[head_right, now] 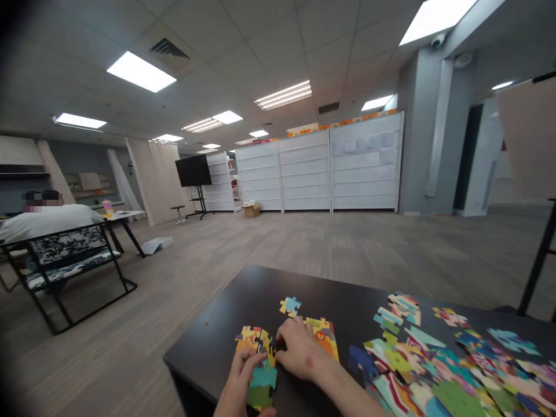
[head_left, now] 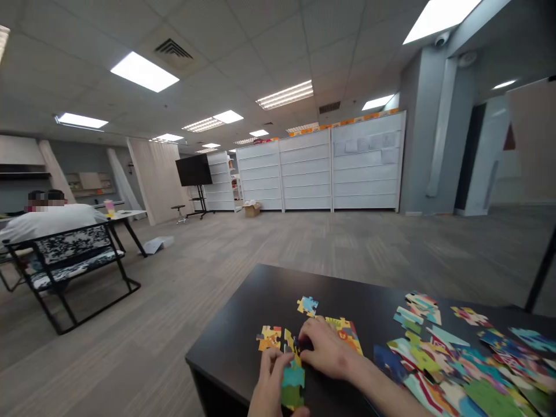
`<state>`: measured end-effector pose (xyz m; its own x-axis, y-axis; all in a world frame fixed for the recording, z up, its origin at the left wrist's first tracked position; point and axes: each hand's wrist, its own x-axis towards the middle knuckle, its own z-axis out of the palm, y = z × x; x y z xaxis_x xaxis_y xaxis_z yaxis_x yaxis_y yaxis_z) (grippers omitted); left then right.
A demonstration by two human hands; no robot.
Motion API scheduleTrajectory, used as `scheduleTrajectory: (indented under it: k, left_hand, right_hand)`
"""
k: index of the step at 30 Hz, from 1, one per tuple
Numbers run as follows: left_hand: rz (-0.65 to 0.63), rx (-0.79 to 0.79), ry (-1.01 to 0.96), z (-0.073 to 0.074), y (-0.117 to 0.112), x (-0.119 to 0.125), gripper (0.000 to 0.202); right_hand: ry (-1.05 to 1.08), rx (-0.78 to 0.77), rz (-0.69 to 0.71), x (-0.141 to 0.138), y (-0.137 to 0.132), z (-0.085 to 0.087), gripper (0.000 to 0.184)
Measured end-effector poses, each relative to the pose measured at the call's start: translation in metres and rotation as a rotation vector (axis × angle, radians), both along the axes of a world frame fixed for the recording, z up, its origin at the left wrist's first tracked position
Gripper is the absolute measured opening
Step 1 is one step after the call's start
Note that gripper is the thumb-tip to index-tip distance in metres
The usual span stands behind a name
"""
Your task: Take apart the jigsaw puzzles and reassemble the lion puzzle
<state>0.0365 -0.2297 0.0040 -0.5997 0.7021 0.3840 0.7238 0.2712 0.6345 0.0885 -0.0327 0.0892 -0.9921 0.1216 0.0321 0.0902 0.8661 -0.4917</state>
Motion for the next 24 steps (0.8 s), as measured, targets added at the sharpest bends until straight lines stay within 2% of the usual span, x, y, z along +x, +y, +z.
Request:
scheduleTrajectory:
  k: [4,8,10,13,16,20,24]
  left_hand:
    - [-0.095,0.132,0.0,-0.008,-0.001,-0.007,0.069]
    - [-0.131,0.22,-0.031,-0.014,-0.004,-0.017,0.066]
    - [-0.079,0.259,-0.033,-0.015,-0.01,-0.02,0.064]
    - [0.108,0.277,-0.007,-0.008,-0.025,-0.018,0.054]
    - [0.27,0.151,0.024,0.009,-0.037,-0.01,0.046]
    - [0.37,-0.145,0.039,0.031,-0.04,0.001,0.038]
    - [0.42,-0.189,0.07,0.037,-0.035,0.009,0.033]
  right_hand:
    - [0.007,-0.09,0.004,0.0,0.002,-0.003,0.042]
    - [0.027,-0.104,0.042,0.0,0.001,-0.005,0.044]
    - [0.018,-0.077,0.096,0.0,-0.002,-0.007,0.048]
    - [-0.032,0.011,0.157,0.001,-0.006,-0.007,0.054]
    - [-0.061,0.044,0.137,0.003,-0.01,-0.003,0.05]
    - [-0.067,0.016,0.134,0.008,-0.014,0.004,0.044]
    - [-0.009,0.057,0.159,0.022,-0.015,0.006,0.038]
